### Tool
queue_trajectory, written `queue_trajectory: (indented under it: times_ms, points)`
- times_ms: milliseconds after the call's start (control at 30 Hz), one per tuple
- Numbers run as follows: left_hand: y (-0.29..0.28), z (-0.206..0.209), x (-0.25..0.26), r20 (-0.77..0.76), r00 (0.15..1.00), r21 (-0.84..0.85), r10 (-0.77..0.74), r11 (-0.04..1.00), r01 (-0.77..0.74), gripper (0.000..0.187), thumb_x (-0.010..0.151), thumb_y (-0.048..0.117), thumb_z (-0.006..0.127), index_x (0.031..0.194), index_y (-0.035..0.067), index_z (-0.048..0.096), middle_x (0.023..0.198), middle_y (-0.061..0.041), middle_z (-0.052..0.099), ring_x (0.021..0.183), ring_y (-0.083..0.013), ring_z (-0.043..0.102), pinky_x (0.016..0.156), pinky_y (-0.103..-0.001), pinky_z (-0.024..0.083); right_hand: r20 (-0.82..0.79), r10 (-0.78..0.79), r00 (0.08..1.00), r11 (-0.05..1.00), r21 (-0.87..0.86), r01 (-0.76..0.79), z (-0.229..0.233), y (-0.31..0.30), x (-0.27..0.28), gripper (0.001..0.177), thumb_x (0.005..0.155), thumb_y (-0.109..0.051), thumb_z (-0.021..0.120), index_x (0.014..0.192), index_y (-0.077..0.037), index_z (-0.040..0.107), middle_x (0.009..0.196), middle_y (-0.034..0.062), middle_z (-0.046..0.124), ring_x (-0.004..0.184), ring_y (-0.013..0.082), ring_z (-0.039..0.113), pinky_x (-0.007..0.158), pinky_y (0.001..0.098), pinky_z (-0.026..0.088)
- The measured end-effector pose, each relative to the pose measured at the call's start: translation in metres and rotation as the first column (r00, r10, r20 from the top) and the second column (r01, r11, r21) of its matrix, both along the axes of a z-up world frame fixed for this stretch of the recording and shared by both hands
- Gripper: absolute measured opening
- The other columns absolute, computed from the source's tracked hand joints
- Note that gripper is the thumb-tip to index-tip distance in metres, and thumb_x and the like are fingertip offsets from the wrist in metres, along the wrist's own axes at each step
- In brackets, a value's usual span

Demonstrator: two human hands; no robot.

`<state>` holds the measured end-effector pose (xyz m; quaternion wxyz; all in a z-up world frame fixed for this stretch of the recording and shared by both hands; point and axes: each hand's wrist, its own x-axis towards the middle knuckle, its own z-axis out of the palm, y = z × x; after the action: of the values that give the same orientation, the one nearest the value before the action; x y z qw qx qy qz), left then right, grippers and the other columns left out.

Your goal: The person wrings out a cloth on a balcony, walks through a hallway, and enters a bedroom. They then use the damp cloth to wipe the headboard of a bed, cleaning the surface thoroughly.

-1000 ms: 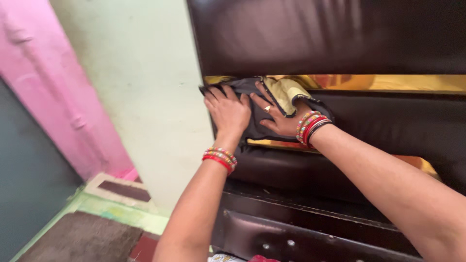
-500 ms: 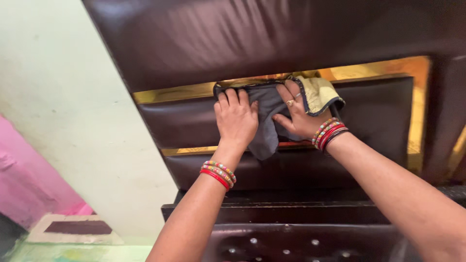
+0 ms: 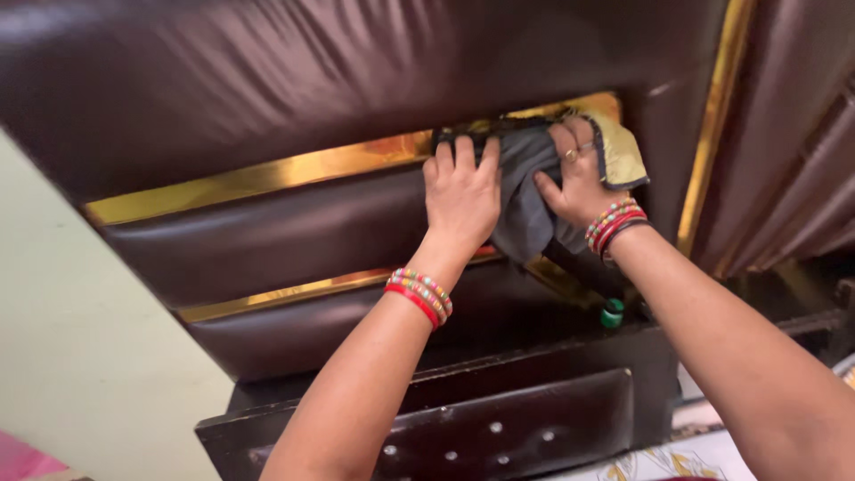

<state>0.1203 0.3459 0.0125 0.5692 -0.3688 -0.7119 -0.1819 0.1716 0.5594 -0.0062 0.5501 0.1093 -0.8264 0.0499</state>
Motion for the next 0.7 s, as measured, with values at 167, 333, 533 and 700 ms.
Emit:
queue_trajectory:
  times_ms: [167, 333, 533, 700]
  points:
    - [0.055, 0.008, 0.012, -0.007, 0.993, -0.009, -0.115, 0.993, 0.115, 0.048, 0.089, 0.027, 0.067, 0.135, 0.011, 0.064, 0.118, -0.015, 0.059, 0.113, -0.037, 0.053, 0.096, -0.049, 0.044, -0.077, -0.081, 0.994, 0.985, -0.161, 0.068, -0.031, 0.035, -0.005, 0.067, 0.094, -0.02, 0.072, 0.151, -0.001, 0.041, 0.153, 0.0267, 0.039, 0.141, 0.0482, 0.038, 0.123, 0.0548, 0.033]
    - [0.098, 0.009, 0.015, 0.021, 0.989, -0.05, -0.145, 0.988, 0.145, 0.049, 0.086, 0.03, 0.066, 0.132, 0.012, 0.063, 0.12, -0.014, 0.058, 0.115, -0.0366, 0.052, 0.1, -0.05, 0.042, -0.155, -0.163, 0.974, 0.882, -0.465, 0.073, -0.093, 0.027, -0.021, 0.071, 0.107, -0.029, 0.069, 0.16, -0.002, 0.03, 0.154, 0.0243, 0.038, 0.14, 0.0437, 0.039, 0.121, 0.0534, 0.031]
    - [0.117, -0.005, 0.007, -0.072, 0.982, -0.22, -0.173, 0.963, 0.154, 0.065, 0.085, 0.043, 0.07, 0.14, 0.011, 0.058, 0.134, -0.021, 0.053, 0.124, -0.0409, 0.045, 0.106, -0.055, 0.035, -0.041, -0.209, 0.977, 0.861, -0.482, 0.164, -0.132, 0.034, -0.018, 0.064, 0.111, -0.028, 0.062, 0.161, -0.002, 0.032, 0.161, 0.0214, 0.04, 0.148, 0.0418, 0.038, 0.125, 0.0532, 0.029]
    - [0.106, -0.028, -0.016, -0.171, 0.955, -0.407, -0.242, 0.9, 0.155, 0.069, 0.086, 0.044, 0.072, 0.147, 0.02, 0.053, 0.149, -0.017, 0.047, 0.141, -0.0414, 0.036, 0.116, -0.057, 0.03, 0.124, -0.33, 0.936, 0.77, -0.538, 0.343, -0.143, 0.015, -0.013, 0.075, 0.106, -0.029, 0.068, 0.157, 0.008, 0.027, 0.158, 0.0335, 0.028, 0.142, 0.0523, 0.03, 0.12, 0.0571, 0.027]
